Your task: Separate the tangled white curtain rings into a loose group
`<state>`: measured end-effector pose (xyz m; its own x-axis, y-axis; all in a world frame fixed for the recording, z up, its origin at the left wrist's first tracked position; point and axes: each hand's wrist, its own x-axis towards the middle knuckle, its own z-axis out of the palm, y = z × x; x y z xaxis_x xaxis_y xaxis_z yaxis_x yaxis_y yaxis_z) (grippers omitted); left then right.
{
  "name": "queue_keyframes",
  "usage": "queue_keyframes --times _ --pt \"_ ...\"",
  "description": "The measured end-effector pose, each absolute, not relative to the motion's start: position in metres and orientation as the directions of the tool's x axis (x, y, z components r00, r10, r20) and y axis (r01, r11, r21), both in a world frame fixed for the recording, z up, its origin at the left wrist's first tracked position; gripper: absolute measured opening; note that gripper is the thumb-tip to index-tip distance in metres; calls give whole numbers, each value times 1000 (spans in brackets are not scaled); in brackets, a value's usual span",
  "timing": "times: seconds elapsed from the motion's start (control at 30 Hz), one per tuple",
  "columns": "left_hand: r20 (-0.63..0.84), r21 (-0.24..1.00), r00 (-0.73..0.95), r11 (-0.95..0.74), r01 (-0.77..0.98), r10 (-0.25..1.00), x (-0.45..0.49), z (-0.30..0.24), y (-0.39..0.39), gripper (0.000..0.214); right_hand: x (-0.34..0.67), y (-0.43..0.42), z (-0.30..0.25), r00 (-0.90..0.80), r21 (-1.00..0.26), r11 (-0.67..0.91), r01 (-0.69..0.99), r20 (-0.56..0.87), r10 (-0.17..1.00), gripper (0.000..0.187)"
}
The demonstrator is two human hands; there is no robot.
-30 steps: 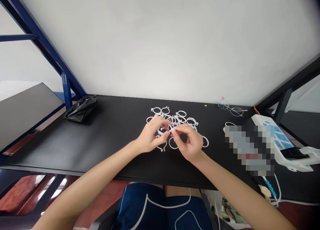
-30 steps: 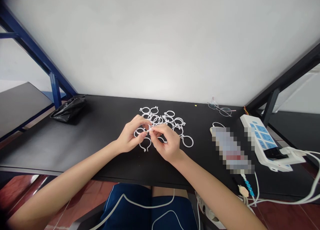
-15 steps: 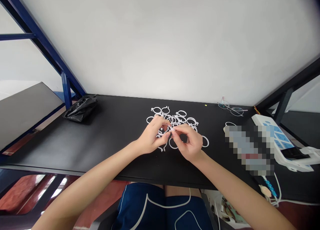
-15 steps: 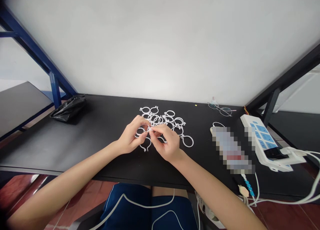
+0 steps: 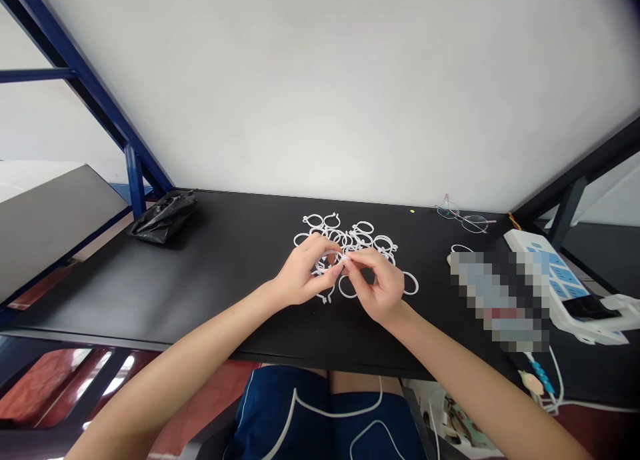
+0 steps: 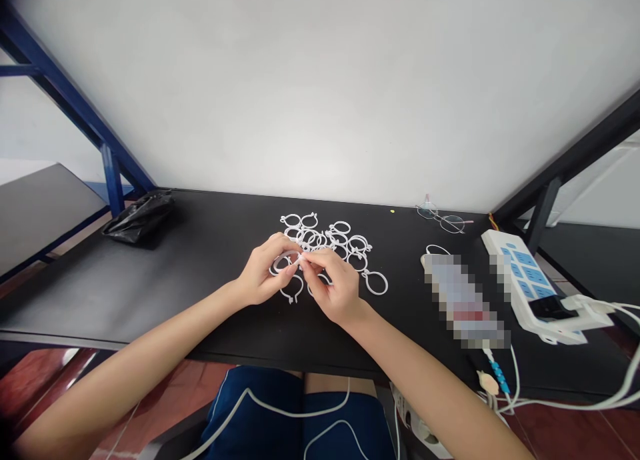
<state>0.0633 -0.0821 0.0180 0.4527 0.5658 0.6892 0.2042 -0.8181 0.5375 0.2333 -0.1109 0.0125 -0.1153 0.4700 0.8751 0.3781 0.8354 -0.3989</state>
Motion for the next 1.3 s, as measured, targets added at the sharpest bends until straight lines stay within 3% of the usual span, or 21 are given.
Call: queue_keyframes --times 0.3,0.6,0.97,1.3 --pt "672 540 464 -811 226 577 63 18 -83 22 234 -110 11 -97 -383 834 396 886 453 28" --pt "575 621 545 -759 195 610 65 11 -84 52 235 -110 9 -61 -431 818 380 871 487 29" --pt "552 631 546 -744 220 630 64 8 -84 36 234 -111 10 -62 -457 817 353 859 508 26" --pt "564 635 558 -751 179 609 63 10 -85 36 235 -111 8 -59 -477 815 328 851 522 29"
